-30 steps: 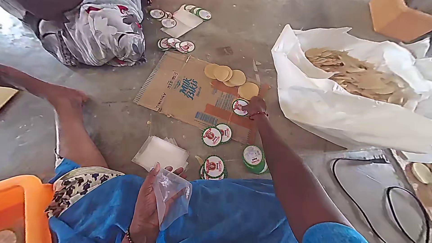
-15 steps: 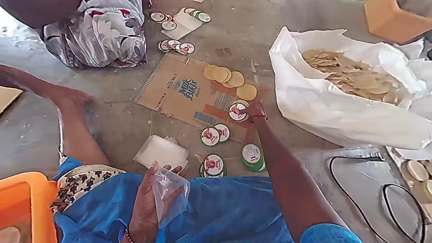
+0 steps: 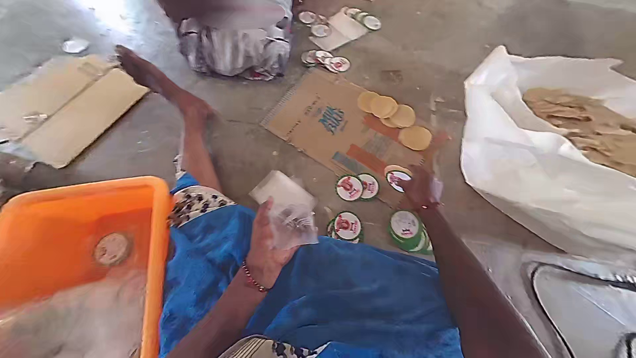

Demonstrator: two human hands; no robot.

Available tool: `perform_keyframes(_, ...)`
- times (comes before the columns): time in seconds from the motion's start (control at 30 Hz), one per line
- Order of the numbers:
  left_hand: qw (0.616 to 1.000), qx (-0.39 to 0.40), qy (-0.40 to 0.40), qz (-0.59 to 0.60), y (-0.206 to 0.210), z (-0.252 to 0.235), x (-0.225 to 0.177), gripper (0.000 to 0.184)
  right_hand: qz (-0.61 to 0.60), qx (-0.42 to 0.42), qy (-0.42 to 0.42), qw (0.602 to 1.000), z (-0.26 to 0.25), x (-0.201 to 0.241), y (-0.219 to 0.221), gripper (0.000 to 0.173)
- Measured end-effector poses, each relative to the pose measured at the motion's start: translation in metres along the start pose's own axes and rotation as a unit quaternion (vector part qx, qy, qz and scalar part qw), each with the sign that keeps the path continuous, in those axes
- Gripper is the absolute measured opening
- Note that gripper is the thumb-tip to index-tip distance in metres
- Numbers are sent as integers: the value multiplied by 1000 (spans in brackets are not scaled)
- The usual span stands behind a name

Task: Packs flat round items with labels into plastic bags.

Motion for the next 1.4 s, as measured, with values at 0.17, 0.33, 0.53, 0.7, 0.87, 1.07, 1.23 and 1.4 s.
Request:
perform_keyframes(0.17, 998, -42, -24, 33, 7, 14, -3, 62, -215, -48, -99, 970, 99, 97, -64, 41)
perform_keyframes(0.33, 999, -31, -5, 3, 10, 27, -2, 61, -330, -6, -332, 884, 196, 178, -89, 32)
perform_keyframes(0.53, 999, 10, 33, 29, 10, 49, -5, 56, -196, -14, -411, 890, 225, 221, -64, 23)
perform_keyframes(0.7, 995, 44, 69, 64, 11, 72, -10, 45, -140, -16, -458, 878, 247, 239, -53, 21)
perform_keyframes(0.87, 994, 33, 63, 85, 8, 78, -13, 45, -164, -42, -449, 877, 267, 245, -76, 25)
perform_keyframes(1.07, 994, 23, 71, 76, 1, 81, -17, 50, -150, -39, -434, 887, 276, 240, -96, 27)
perform_keyframes(1.23, 989, 43, 101, 99, 4, 85, -16, 45, -37, -12, -480, 876, 282, 252, -94, 28)
perform_keyframes(1.4, 992, 48, 95, 71, 6, 95, -17, 48, 52, -19, -520, 852, 291, 272, -90, 26)
Point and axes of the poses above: each hand's wrist, its own z-axis away from the middle knuckle, its own y-axis out of the palm, x = y × z, the point moved 2 cm from there along -z, towards the middle knuckle, and after that the axes turned 9 degrees about -z, right-handed, at the moved point
